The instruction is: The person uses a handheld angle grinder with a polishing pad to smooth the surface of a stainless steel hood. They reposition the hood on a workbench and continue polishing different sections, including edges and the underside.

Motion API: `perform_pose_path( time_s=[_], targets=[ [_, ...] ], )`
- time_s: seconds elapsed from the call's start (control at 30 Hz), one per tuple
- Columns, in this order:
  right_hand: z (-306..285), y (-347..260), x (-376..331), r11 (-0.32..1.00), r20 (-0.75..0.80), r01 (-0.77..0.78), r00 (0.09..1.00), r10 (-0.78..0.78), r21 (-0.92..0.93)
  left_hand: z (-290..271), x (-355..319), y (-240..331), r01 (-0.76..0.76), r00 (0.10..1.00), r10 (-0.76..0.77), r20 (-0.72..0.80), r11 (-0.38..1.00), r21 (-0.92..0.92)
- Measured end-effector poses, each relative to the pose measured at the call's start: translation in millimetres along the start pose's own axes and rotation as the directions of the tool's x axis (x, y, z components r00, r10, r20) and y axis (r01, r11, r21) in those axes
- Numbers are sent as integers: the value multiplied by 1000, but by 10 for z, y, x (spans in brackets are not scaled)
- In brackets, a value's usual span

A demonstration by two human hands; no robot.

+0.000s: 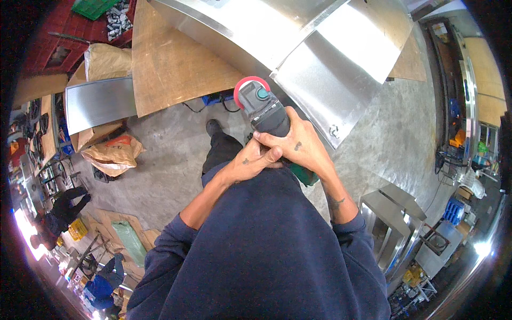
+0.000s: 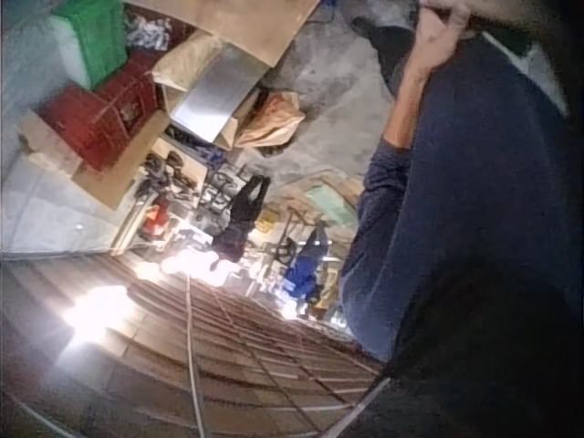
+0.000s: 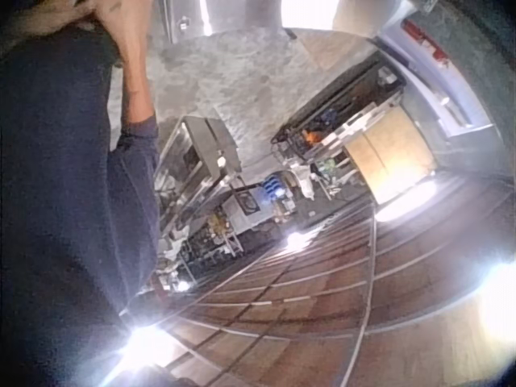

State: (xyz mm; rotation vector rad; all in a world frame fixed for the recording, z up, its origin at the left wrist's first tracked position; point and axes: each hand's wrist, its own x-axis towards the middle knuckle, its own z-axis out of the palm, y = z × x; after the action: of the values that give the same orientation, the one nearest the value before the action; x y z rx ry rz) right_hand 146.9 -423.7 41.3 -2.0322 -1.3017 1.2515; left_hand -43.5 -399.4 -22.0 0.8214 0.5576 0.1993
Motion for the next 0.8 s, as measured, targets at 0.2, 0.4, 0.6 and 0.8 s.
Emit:
perform_pose_path(
  time_s=[0.2, 0.4, 0.6, 0.8],
  targets=[
    [41, 180, 112, 1000, -46, 23, 999, -22, 14, -6, 113, 13, -42, 999, 42, 2, 999, 17],
    [33, 194, 142, 1000, -49, 7, 999, -8, -3, -65, 173, -35, -22, 1000, 22, 13, 999, 42],
    [-39, 150, 89, 999, -36, -6, 999, 8, 40, -8, 184, 9, -26, 999, 25, 27, 999, 35],
    [-97, 42, 26, 999, -52, -52, 997, 52, 7, 31, 140, 102, -13, 999, 11, 44, 999, 37]
  ],
)
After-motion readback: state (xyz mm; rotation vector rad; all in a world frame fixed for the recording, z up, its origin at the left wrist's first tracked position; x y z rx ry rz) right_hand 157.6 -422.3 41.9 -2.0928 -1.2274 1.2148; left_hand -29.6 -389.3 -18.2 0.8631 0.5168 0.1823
